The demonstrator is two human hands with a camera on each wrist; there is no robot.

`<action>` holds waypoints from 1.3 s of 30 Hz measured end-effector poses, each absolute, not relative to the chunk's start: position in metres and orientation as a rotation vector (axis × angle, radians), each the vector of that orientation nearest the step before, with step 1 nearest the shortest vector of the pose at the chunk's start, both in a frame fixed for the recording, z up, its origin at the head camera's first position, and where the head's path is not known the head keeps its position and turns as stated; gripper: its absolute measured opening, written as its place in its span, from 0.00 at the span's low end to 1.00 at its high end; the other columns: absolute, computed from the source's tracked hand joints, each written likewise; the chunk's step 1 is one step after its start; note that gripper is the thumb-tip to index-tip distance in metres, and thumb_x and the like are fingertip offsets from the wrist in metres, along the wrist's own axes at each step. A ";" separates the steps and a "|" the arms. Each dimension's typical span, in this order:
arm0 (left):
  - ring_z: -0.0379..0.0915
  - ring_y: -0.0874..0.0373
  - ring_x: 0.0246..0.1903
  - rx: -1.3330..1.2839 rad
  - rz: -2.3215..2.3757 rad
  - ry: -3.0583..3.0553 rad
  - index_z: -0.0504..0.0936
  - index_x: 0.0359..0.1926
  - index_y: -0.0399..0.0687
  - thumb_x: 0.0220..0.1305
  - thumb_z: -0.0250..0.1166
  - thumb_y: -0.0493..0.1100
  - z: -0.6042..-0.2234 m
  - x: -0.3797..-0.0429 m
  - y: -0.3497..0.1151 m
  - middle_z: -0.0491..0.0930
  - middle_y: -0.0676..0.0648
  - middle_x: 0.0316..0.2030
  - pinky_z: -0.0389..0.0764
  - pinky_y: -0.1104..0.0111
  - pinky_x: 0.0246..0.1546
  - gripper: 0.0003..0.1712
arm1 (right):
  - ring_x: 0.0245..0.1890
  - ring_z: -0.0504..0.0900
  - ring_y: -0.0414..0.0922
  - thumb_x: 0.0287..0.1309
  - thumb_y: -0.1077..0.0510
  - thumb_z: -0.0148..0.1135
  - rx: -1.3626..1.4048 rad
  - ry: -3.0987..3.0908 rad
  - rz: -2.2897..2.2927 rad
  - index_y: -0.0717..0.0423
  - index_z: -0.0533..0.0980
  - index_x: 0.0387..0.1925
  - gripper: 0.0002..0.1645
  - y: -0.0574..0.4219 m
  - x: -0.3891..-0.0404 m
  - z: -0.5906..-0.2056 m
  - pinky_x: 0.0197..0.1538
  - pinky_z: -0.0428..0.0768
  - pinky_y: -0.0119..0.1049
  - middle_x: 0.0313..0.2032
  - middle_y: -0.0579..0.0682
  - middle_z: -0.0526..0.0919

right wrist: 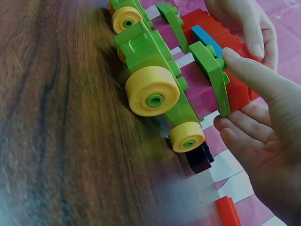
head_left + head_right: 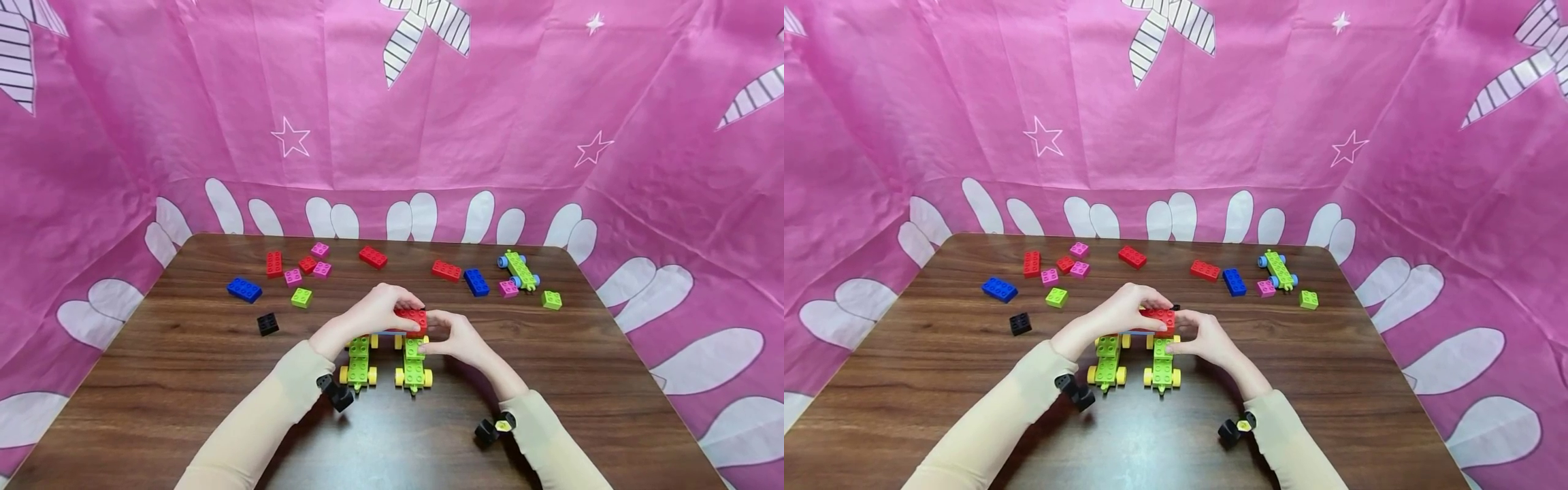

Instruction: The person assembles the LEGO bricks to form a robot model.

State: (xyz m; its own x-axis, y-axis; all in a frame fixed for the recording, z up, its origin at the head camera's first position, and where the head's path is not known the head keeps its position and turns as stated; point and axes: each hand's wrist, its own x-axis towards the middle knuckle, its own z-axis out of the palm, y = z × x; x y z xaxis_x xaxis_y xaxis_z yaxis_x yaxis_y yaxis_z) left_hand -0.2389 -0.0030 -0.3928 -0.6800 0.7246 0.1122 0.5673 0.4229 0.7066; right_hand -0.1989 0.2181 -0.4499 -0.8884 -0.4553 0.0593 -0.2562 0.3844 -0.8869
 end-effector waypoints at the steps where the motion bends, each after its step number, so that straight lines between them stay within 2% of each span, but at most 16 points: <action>1: 0.79 0.59 0.43 1.139 1.100 2.474 0.84 0.49 0.43 0.55 0.72 0.43 -0.393 -0.239 -0.003 0.85 0.48 0.44 0.79 0.71 0.47 0.19 | 0.52 0.80 0.56 0.50 0.56 0.73 -0.636 2.443 -1.517 0.63 0.73 0.58 0.34 0.218 -0.199 -0.450 0.54 0.79 0.50 0.54 0.60 0.80; 18: 0.78 0.60 0.37 1.196 1.076 2.527 0.87 0.46 0.44 0.55 0.73 0.42 -0.393 -0.235 -0.002 0.85 0.49 0.39 0.78 0.76 0.40 0.16 | 0.53 0.80 0.56 0.49 0.58 0.74 -0.628 2.435 -1.519 0.64 0.73 0.58 0.34 0.216 -0.197 -0.449 0.56 0.78 0.50 0.54 0.61 0.80; 32: 0.77 0.60 0.38 1.190 1.067 2.523 0.86 0.46 0.44 0.54 0.73 0.43 -0.392 -0.236 -0.002 0.85 0.48 0.40 0.78 0.75 0.40 0.17 | 0.52 0.81 0.54 0.50 0.54 0.74 -0.644 2.438 -1.510 0.63 0.73 0.57 0.34 0.218 -0.199 -0.452 0.54 0.79 0.47 0.53 0.59 0.81; 39: 0.76 0.60 0.38 1.164 1.068 2.520 0.87 0.46 0.44 0.54 0.73 0.44 -0.393 -0.236 -0.002 0.85 0.49 0.40 0.78 0.75 0.40 0.17 | 0.54 0.80 0.55 0.50 0.56 0.73 -0.621 2.417 -1.511 0.63 0.72 0.58 0.34 0.217 -0.200 -0.452 0.56 0.78 0.49 0.54 0.60 0.80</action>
State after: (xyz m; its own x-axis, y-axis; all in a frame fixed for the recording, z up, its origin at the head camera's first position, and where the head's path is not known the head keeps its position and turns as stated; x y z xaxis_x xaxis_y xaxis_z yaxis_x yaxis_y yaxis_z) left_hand -0.2365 -0.0015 -0.3931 -0.6820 0.7182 0.1381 0.5987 0.4399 0.6694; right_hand -0.1997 0.2168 -0.4521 -0.8856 -0.4633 0.0335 -0.2331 0.3809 -0.8947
